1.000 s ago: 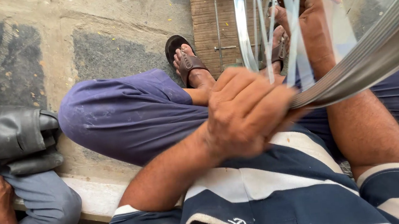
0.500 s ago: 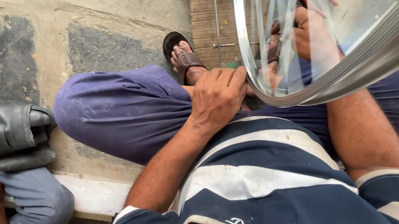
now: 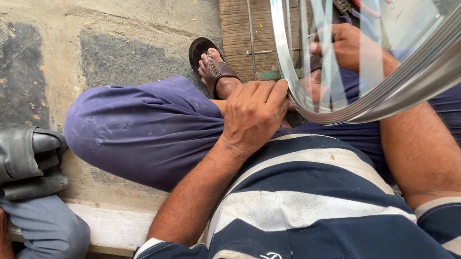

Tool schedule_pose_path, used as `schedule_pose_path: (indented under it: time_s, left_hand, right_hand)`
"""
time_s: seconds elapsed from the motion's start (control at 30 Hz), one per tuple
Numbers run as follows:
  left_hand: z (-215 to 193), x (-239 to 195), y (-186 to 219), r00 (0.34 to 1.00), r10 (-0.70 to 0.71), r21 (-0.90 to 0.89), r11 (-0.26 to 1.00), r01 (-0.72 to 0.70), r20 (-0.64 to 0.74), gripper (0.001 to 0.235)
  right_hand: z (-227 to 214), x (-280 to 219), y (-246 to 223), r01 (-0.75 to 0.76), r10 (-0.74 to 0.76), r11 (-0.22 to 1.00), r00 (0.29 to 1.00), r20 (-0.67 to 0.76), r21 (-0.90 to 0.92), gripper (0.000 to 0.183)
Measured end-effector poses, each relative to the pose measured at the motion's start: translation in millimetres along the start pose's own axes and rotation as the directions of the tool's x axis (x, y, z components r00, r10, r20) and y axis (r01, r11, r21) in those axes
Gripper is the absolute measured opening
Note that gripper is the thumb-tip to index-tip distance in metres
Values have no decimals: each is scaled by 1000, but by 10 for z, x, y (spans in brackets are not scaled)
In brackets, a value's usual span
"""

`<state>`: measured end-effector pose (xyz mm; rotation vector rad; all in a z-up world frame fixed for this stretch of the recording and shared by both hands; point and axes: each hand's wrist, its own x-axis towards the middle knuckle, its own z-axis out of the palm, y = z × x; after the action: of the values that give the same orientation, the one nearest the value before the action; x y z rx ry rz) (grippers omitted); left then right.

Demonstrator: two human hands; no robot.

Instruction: The person sits on the floor and uses a spoke wrench to tighten the spokes on a bicycle wheel mounted on a truing stand. They rotate the wheel periodically to access different sections and continue adjusting the spokes.

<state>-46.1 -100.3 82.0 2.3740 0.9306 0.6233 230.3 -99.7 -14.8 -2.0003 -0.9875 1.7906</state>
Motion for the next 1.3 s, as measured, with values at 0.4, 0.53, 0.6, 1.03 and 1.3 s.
schedule_pose_path:
  time_s: [0.4,0.53,0.6,1.03,1.3]
  left_hand:
    - [71,-27,-9,997,76,21,997,-76,-16,34]
    - [-10,54,7,993,112,-20,993,-113,-41,31]
    - [-128,59,68,977,182,-83,978,-191,-109,26]
    - [-244,50,153,973,160,-143,972,-184,-165,29]
    - [-284,77,182,974,180,-202,957,-206,-140,25]
  right_hand:
    - [45,-21,-100,-58,54,996,997,-58,-67,42]
    - [39,-22,-119,89,-84,995,985,-148,33,44]
    - [25,-9,-91,41,-49,998,988,-147,-57,41]
    - [10,42,-35,158,-151,987,969,-195,20,31]
    - [1,82,-75,174,-195,978,958,-209,-115,21]
